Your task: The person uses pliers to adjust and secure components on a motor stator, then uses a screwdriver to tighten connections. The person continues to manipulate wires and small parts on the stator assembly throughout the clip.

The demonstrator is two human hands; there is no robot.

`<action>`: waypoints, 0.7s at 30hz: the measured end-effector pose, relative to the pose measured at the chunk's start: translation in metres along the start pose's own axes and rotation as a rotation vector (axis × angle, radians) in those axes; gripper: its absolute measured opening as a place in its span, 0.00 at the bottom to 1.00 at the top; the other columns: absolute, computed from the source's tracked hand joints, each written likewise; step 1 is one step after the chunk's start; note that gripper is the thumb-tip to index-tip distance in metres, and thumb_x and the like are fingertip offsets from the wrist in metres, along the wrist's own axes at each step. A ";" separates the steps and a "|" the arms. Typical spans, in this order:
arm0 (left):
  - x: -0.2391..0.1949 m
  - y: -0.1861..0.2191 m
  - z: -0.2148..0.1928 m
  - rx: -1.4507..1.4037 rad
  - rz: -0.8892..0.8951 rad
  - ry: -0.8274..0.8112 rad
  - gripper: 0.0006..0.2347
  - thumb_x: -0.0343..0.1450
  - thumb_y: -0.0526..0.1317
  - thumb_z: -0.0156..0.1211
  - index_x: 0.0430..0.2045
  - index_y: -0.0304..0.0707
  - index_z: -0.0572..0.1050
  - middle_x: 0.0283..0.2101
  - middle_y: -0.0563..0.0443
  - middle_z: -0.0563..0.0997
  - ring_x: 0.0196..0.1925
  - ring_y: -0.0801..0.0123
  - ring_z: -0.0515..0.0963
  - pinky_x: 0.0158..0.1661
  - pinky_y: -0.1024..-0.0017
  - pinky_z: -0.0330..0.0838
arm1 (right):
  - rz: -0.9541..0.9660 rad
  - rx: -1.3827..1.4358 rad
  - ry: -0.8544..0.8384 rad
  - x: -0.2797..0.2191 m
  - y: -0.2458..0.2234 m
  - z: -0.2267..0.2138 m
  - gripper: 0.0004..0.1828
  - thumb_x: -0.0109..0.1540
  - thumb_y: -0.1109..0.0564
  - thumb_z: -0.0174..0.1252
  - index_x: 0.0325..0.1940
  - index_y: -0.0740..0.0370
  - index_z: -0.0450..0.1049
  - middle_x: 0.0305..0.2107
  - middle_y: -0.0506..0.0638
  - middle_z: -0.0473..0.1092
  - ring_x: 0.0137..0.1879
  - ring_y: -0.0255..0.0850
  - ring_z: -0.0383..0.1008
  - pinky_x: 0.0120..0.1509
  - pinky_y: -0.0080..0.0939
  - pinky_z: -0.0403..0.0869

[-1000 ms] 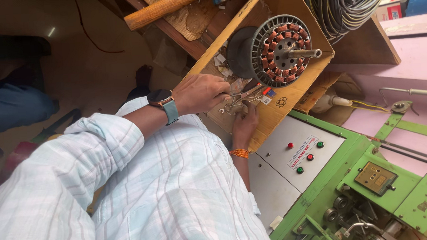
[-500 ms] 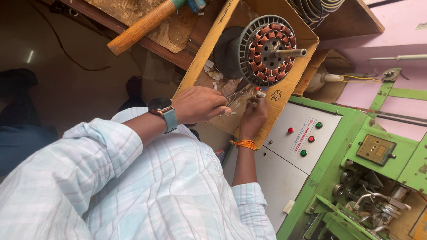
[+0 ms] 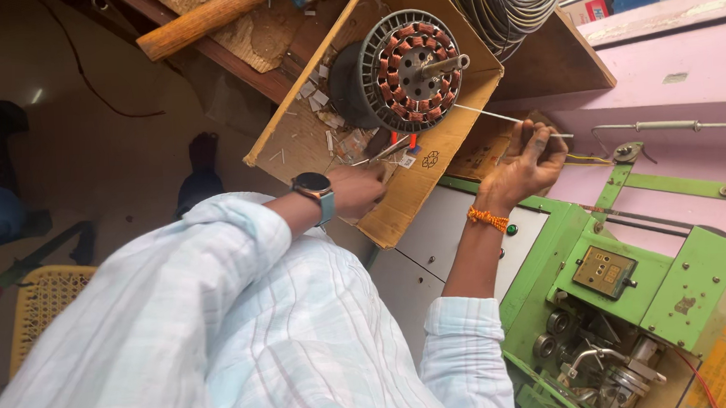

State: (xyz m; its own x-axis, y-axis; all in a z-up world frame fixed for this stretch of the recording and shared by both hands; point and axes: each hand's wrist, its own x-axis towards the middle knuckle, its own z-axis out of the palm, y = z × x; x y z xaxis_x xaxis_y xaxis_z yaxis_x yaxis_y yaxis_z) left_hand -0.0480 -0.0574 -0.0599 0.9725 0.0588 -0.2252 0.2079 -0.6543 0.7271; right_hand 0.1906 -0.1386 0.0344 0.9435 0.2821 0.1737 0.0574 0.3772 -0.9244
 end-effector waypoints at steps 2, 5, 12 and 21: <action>0.027 0.004 0.009 0.015 0.000 0.040 0.16 0.68 0.38 0.61 0.49 0.30 0.74 0.67 0.38 0.65 0.53 0.47 0.80 0.49 0.55 0.77 | -0.006 -0.007 -0.048 0.011 0.000 0.008 0.06 0.67 0.63 0.60 0.47 0.66 0.70 0.40 0.55 0.75 0.45 0.43 0.80 0.53 0.42 0.85; 0.056 0.002 0.018 0.103 0.001 0.188 0.13 0.65 0.39 0.62 0.43 0.40 0.79 0.70 0.44 0.59 0.63 0.46 0.71 0.56 0.54 0.72 | 0.002 -0.011 -0.067 0.018 -0.002 0.019 0.06 0.67 0.63 0.59 0.47 0.66 0.70 0.40 0.54 0.74 0.45 0.43 0.80 0.53 0.42 0.85; 0.062 -0.011 0.041 0.316 -0.157 0.102 0.15 0.71 0.37 0.53 0.52 0.45 0.76 0.75 0.53 0.54 0.63 0.48 0.70 0.49 0.53 0.76 | 0.020 0.026 -0.028 0.042 -0.014 -0.004 0.07 0.68 0.62 0.59 0.46 0.69 0.71 0.39 0.55 0.74 0.42 0.43 0.81 0.50 0.40 0.86; 0.067 -0.016 0.042 0.338 -0.231 0.140 0.12 0.74 0.38 0.51 0.49 0.41 0.78 0.76 0.59 0.57 0.58 0.49 0.75 0.42 0.55 0.79 | -0.366 0.238 0.069 0.159 -0.109 -0.114 0.10 0.67 0.63 0.59 0.46 0.77 0.74 0.39 0.62 0.73 0.39 0.44 0.79 0.47 0.42 0.83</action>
State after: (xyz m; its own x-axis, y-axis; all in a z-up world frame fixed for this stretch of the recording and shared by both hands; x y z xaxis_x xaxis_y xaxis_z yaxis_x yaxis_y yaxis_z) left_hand 0.0092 -0.0751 -0.1139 0.9141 0.3194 -0.2499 0.3987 -0.8207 0.4093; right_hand 0.3712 -0.2357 0.1238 0.8949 0.0355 0.4449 0.3229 0.6367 -0.7003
